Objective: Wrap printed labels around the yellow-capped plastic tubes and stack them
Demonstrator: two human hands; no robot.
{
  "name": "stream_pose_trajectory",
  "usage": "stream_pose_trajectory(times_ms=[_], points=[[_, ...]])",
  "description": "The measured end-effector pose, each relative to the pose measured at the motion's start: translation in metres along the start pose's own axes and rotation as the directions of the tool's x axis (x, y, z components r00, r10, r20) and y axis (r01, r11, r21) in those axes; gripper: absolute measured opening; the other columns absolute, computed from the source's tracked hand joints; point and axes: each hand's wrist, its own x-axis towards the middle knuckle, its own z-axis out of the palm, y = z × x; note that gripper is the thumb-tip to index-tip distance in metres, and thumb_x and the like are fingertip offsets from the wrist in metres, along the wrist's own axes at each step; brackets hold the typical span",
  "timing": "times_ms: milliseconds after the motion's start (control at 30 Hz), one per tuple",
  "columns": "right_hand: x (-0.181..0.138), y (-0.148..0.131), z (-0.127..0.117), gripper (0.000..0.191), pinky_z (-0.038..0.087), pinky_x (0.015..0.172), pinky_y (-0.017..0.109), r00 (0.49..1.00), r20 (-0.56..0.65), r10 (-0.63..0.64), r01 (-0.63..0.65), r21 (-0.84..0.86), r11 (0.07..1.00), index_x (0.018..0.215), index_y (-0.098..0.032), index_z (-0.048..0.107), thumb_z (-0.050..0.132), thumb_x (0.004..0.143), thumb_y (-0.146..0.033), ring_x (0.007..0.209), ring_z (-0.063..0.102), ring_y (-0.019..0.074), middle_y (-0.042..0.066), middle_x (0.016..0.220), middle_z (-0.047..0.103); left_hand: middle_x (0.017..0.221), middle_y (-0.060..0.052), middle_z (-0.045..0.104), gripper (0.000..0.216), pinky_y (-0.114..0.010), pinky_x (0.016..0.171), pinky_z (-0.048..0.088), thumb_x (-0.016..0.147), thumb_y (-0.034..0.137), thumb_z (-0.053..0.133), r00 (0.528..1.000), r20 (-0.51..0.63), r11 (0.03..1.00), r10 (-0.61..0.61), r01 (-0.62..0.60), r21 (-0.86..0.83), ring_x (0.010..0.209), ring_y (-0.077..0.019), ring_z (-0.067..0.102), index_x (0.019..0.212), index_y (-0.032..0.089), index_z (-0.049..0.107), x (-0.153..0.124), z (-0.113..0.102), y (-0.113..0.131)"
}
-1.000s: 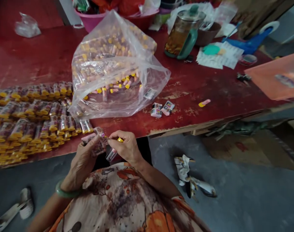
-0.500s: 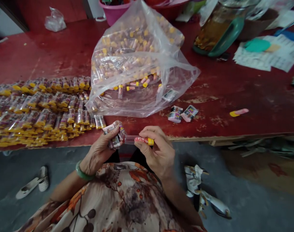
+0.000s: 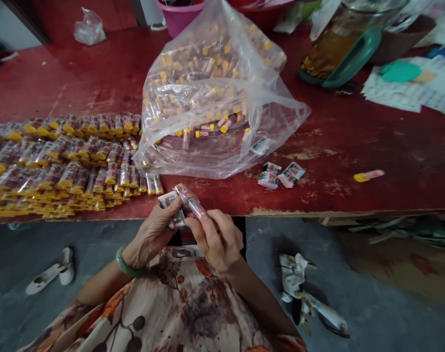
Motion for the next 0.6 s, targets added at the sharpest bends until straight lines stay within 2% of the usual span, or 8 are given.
stream_pose_trajectory(times_ms=[33,100,167,233,400,500,600], points=[[-0.001,0.000,0.000,0.040,0.056,0.070,0.027,1.000,0.024,0.007,-0.008,0.035,0.999,0.110,-0.018,0.058,0.077,0.076,-0.023,0.081,0.064,0.0176,0.009,0.096,0.064,0.069,0.001,0.065,0.027,-0.019,0.055,0.049,0.064,0.026,0.083,1.000,-0.004,1.000,0.011,-0.011,0.010,0.057,-0.0086,0.059,0.079,0.013,0.065,0.000,-0.001,0.000],[0.001,0.001,-0.002,0.035,0.056,0.074,0.031,0.990,0.138,0.043,-0.073,0.225,0.972,0.118,-0.020,0.057,0.066,0.085,-0.025,0.089,0.064,0.0195,0.011,0.104,0.062,0.071,0.000,0.066,0.027,-0.020,0.058,0.050,0.064,0.025,0.083,1.000,-0.014,0.999,0.021,-0.021,0.025,0.059,-0.0088,0.060,0.080,0.013,0.066,0.000,-0.004,0.002],[0.004,0.005,-0.006,0.033,0.055,0.080,0.036,0.946,0.315,0.071,-0.208,0.429,0.879,0.123,-0.020,0.056,0.056,0.090,-0.022,0.100,0.061,0.0222,0.012,0.113,0.059,0.073,0.000,0.067,0.027,-0.023,0.061,0.051,0.063,0.024,0.084,1.000,-0.002,0.999,0.006,-0.006,0.040,0.060,-0.0097,0.060,0.082,0.014,0.067,-0.001,-0.007,0.005],[0.008,0.010,-0.008,0.035,0.054,0.079,0.037,0.908,0.405,0.109,-0.328,0.526,0.785,0.124,-0.021,0.056,0.056,0.089,-0.019,0.100,0.060,0.0224,0.012,0.116,0.058,0.075,-0.001,0.068,0.029,-0.024,0.062,0.051,0.060,0.024,0.085,0.998,0.044,0.997,-0.034,0.030,0.069,0.061,-0.0110,0.061,0.082,0.014,0.068,-0.002,-0.008,0.008],[0.012,0.019,0.006,0.047,0.050,0.072,0.034,0.905,0.345,0.251,-0.415,0.575,0.705,0.119,-0.022,0.059,0.075,0.075,-0.024,0.082,0.054,0.0174,0.008,0.111,0.056,0.072,-0.003,0.068,0.030,-0.023,0.059,0.050,0.057,0.025,0.086,0.977,0.172,0.983,-0.129,0.103,0.150,0.059,-0.0111,0.060,0.078,0.011,0.070,-0.006,-0.008,0.008],[0.012,0.020,0.017,0.047,0.049,0.075,0.036,0.868,0.400,0.294,-0.487,0.579,0.654,0.116,-0.023,0.060,0.077,0.073,-0.028,0.084,0.053,0.0179,0.007,0.110,0.054,0.071,-0.002,0.067,0.028,-0.022,0.055,0.050,0.059,0.026,0.085,0.973,0.174,0.977,-0.149,0.118,0.180,0.057,-0.0103,0.059,0.079,0.013,0.071,-0.008,-0.011,0.007],[0.011,0.020,0.018,0.046,0.048,0.080,0.037,0.863,0.412,0.294,-0.497,0.579,0.647,0.115,-0.024,0.060,0.078,0.072,-0.026,0.094,0.054,0.0207,0.007,0.110,0.055,0.073,-0.001,0.067,0.028,-0.021,0.055,0.050,0.060,0.025,0.085,0.975,0.170,0.974,-0.140,0.104,0.200,0.058,-0.0101,0.060,0.081,0.014,0.071,-0.007,-0.015,0.008]])
